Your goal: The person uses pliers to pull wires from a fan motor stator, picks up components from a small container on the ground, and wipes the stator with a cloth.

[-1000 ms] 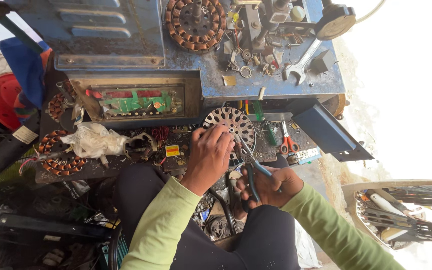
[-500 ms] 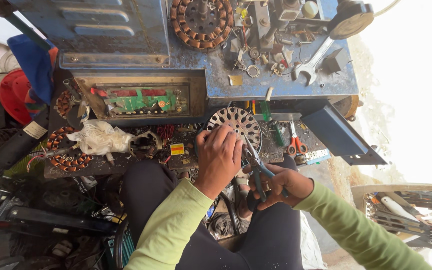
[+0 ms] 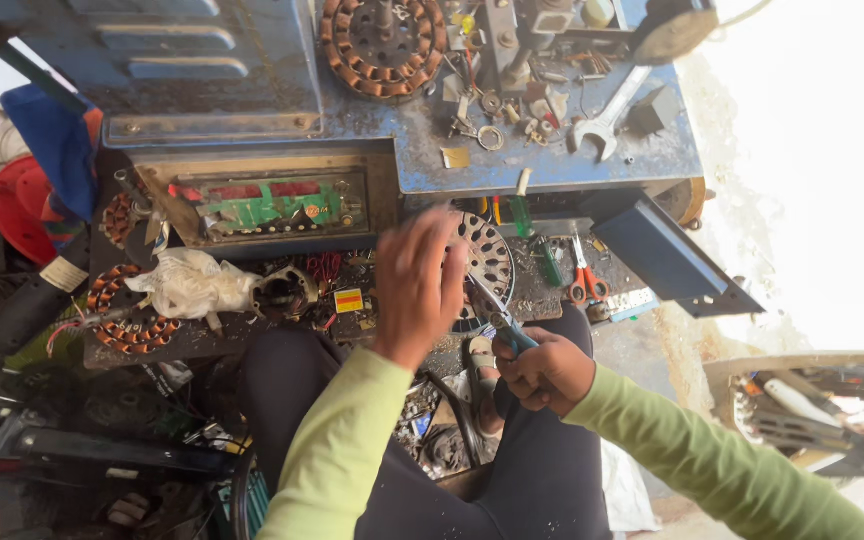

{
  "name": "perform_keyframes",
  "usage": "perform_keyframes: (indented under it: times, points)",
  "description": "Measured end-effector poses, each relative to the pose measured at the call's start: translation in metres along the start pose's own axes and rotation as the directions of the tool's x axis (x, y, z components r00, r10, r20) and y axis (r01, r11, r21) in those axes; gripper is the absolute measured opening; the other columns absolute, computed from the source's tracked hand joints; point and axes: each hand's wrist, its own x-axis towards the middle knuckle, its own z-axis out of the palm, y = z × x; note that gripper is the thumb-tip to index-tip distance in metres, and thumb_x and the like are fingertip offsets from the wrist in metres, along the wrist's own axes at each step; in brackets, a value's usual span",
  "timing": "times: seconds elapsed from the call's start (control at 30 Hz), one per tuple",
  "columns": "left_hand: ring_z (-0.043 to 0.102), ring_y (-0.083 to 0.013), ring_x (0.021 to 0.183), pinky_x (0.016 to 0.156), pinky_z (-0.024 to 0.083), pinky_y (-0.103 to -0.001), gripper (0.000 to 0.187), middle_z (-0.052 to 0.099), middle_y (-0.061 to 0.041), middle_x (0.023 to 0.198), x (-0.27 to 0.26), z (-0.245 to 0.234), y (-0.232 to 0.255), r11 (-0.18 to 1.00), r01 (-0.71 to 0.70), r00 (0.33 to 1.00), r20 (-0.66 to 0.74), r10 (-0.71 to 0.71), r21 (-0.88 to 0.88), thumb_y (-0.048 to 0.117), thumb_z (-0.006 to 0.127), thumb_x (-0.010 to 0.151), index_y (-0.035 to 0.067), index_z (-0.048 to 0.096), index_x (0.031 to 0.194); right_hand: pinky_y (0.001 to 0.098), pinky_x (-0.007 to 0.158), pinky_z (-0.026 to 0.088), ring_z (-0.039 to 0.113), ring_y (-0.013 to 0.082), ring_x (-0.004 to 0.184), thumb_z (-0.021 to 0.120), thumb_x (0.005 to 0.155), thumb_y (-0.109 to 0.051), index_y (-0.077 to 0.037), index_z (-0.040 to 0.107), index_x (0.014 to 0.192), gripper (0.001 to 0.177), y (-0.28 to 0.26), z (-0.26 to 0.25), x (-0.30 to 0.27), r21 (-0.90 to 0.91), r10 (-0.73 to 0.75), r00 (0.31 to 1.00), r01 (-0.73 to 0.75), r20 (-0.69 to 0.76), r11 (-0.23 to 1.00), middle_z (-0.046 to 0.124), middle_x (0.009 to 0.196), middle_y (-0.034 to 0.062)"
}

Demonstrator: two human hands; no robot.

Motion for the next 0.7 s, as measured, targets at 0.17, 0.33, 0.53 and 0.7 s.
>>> perform_keyframes:
  times: [0.17,0.33,0.53,0.7]
  points:
    - [0.067,-0.0363,0.11,0.094,0.048,-0.049,0.038,0.072,-0.018,0.114,0.027,0.011,-0.015,0.995,-0.098,0.969,0.231,0.089,0.03,0.031,0.055,0.106,0.002,0.067,0.127,0.0276,0.037,0.027,0.04,0.0103,0.046,0.061,0.077,0.002,-0.008,0.054,0.09,0.017,0.005,-0.01,0.009,-0.186,-0.173,0.985,0.17,0.001,0.968,0.048,0.065,0.0004]
    - [0.069,-0.0372,0.106,0.095,0.047,-0.049,0.055,0.075,-0.018,0.108,0.021,0.015,-0.018,0.997,0.045,0.943,0.326,-0.061,0.056,0.047,0.044,0.105,0.001,0.068,0.124,0.0263,0.054,0.044,0.049,0.0085,0.064,0.067,0.074,0.001,-0.009,0.059,0.088,0.019,0.02,0.001,0.017,-0.779,-0.578,0.815,0.338,-0.038,0.528,0.053,0.067,-0.0009]
    - [0.067,-0.0395,0.115,0.099,0.047,-0.049,0.061,0.072,-0.023,0.117,0.016,0.017,-0.024,0.997,0.018,0.95,0.31,-0.039,0.071,0.048,0.037,0.109,0.0,0.069,0.127,0.0279,0.065,0.044,0.047,0.0118,0.074,0.055,0.069,0.005,-0.004,0.053,0.09,0.023,0.037,-0.022,0.018,-0.646,-0.636,0.759,0.555,0.136,0.524,0.049,0.078,0.0021]
    - [0.067,-0.0382,0.121,0.105,0.047,-0.047,0.057,0.073,-0.021,0.121,0.013,0.016,-0.026,0.999,0.033,0.97,0.243,-0.029,-0.014,0.045,0.035,0.112,0.002,0.071,0.123,0.0285,0.053,0.036,0.045,0.0122,0.061,0.057,0.079,0.0,-0.012,0.057,0.101,0.026,0.082,-0.046,-0.014,-0.128,-0.396,0.88,0.375,-0.263,0.918,0.054,0.076,0.0005]
